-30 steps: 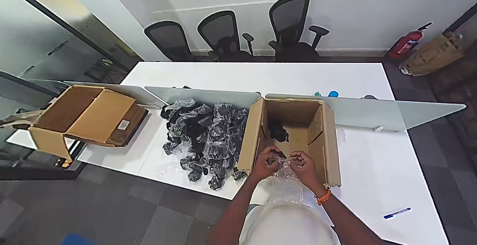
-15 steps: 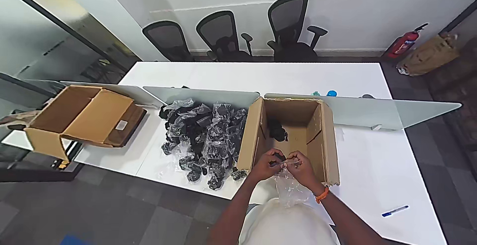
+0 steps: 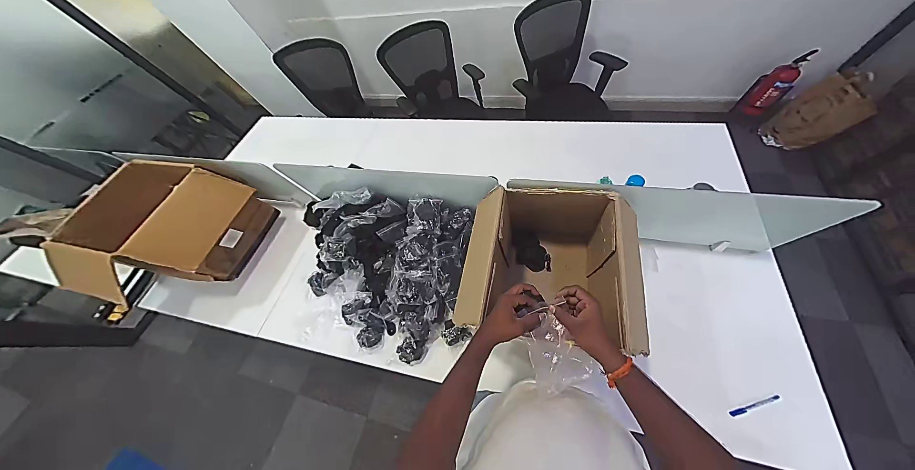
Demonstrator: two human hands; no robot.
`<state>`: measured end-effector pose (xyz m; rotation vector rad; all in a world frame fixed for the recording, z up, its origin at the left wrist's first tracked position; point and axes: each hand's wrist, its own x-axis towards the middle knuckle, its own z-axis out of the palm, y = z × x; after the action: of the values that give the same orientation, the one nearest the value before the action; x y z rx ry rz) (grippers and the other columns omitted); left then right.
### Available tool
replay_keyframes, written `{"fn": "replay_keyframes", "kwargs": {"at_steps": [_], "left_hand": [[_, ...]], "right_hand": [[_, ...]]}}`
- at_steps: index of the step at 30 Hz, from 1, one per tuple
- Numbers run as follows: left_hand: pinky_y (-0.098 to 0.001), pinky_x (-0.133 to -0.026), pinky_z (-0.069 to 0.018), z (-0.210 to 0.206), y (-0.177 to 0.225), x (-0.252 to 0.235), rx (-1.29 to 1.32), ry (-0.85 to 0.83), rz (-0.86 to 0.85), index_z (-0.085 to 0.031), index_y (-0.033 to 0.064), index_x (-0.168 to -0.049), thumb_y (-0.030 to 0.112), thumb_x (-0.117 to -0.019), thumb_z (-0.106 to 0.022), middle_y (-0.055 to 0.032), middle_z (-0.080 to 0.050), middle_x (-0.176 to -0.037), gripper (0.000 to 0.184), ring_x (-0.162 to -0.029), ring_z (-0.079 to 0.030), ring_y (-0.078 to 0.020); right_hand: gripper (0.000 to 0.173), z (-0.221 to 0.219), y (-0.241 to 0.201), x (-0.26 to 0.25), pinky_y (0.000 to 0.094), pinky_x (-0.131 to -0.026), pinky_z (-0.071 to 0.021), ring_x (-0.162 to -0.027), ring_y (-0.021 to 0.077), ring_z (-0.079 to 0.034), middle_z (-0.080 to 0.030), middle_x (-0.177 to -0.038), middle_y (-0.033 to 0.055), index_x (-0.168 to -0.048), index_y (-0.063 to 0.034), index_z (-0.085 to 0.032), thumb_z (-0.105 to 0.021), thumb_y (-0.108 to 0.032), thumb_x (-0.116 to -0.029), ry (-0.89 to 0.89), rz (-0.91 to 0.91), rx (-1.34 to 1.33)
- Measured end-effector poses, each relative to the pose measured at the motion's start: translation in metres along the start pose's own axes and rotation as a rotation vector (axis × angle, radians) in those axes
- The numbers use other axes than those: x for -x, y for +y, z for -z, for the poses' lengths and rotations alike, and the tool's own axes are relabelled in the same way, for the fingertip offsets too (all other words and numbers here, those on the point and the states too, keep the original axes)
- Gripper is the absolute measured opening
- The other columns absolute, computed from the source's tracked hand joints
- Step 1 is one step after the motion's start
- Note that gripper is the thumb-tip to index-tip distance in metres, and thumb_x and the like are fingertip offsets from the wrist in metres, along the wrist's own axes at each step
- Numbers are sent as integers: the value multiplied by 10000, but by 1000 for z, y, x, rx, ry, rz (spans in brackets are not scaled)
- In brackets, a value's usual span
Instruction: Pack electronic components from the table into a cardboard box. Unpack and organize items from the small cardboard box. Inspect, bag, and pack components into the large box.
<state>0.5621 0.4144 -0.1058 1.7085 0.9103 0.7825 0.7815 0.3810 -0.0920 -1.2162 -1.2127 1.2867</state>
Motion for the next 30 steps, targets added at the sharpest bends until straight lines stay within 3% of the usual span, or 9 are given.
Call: {"fn": "replay_keyframes", "kwargs": {"at_steps": [6, 14, 20, 25, 30], "left_hand": [[-312, -1006, -522, 0, -2, -1, -13, -27, 1, -764, 26, -921, 221, -937, -713, -116, -642, -1284, 202, -1175, -607, -147], [-318, -989, -530, 1, -2, -2, 34, -15, 9, -730, 11, -880, 193, -945, -693, -119, -634, -1288, 197, -1162, -610, -153], [-328, -1014, -518, 0, -2, -2, 24, -21, 13, -738, 22, -878, 227, -944, -710, -113, -635, -1299, 217, -1191, -600, -155], [-324, -1002, -523, 1, -2, -2, 22, 29, 22, -734, 13, -877, 187, -938, -693, -119, -639, -1290, 188, -1173, -608, -157], [-327, -1001, -524, 1, -3, -1, 22, 25, 23, -734, 16, -875, 181, -937, -692, -115, -642, -1283, 181, -1174, -607, -160]], "right_hand": [[258, -2, 3, 3, 268, -572, -523, -631, 121, -612, -692, -831, 47, -1088, -35, -638, -753, -51, -858, -58, 26, 34], [393, -2, 3, 0, 325, -738, -610, -837, 193, -727, -747, -995, 107, -1253, 4, -563, -726, -15, -896, -55, 12, -30], [361, -2, 5, -1, 339, -695, -612, -773, 208, -728, -753, -915, 111, -1167, -7, -592, -775, -5, -856, -21, 15, -44], [354, 0, 3, -3, 352, -759, -628, -875, 225, -724, -729, -1013, 131, -1195, 12, -606, -749, 0, -871, 80, 4, -45], [287, 4, 3, -2, 356, -752, -624, -837, 230, -718, -723, -957, 137, -1110, 22, -616, -743, 45, -854, 105, -4, -63]]}}
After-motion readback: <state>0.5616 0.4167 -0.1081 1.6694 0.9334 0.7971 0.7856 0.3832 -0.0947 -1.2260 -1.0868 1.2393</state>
